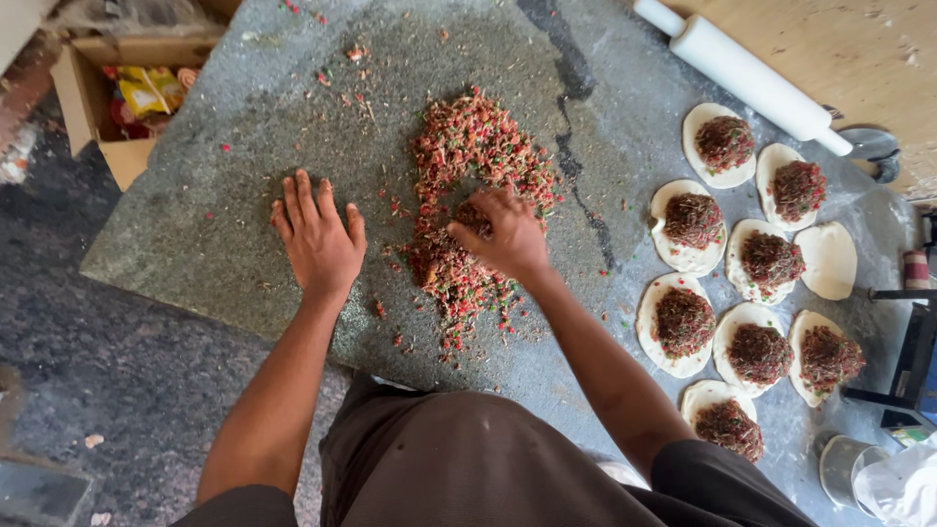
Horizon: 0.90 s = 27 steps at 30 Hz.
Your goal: The person prepares meat buns by scooping meat and vegetable filling onto dough rounds, folding and pinching the dough to seal the buns, and moving a tray of unbaked buns.
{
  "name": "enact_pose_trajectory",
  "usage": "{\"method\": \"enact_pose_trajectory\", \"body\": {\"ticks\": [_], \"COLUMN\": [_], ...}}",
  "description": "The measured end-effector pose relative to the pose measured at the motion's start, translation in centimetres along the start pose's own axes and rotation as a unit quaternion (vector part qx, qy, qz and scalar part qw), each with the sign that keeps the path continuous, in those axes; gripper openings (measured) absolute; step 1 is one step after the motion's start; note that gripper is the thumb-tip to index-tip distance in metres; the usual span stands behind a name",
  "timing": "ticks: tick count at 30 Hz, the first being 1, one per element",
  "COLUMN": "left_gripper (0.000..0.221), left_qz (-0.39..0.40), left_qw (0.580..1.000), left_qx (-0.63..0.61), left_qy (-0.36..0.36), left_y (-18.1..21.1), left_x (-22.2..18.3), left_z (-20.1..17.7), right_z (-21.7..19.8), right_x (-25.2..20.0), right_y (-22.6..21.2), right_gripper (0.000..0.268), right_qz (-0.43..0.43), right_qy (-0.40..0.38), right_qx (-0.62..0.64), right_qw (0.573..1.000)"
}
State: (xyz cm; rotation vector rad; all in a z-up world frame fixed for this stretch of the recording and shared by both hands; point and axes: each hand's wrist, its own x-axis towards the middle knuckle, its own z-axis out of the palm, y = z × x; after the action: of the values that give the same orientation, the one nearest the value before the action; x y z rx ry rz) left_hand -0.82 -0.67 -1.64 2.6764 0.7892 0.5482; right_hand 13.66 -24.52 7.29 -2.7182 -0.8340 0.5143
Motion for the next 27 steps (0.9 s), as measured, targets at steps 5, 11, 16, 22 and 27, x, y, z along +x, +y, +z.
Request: {"method": "enact_pose_trajectory", "body": {"ticks": [5, 11, 16, 22, 27], "left_gripper": [0.051, 0.053, 0.054, 0.056, 0.055], "left_qz": [-0.014, -0.015, -0.009, -0.011, -0.008], "left_qw": [1.000, 0.999, 1.000, 0.999, 0.999], "left_qx": [-0.001, -0.001, -0.020, -0.044, -0.030], "left_qy": [-0.017, -0.039, -0.010, -0.006, -0.020], "left_y": [0.4, 0.0, 0.0, -0.6, -0.4], "left_x": [0.4, 0.6, -0.1, -0.1, -0.2], "left_z": [-0.1, -0.5, -0.1, 0.6, 0.5], "right_z": [4.5, 5.6, 2.8, -0.2, 1.3], "right_x": [-0.2, 2.9, 5.5, 4.5, -0.3], "right_y": [0.1, 3.5, 3.5, 4.8, -0.1], "right_gripper": [0.037, 0.014, 0.025, 0.077, 0.071], "right_qz": [-0.134, -0.212, -0.020, 0.064, 0.017], "right_qy": [0.380, 0.375, 0.197, 0.009, 0.100], "right_qx": [-0.183, -0.111, -0.072, 0.034, -0.056], "right_qw": [0.897, 0.896, 0.978, 0.997, 0.993]}}
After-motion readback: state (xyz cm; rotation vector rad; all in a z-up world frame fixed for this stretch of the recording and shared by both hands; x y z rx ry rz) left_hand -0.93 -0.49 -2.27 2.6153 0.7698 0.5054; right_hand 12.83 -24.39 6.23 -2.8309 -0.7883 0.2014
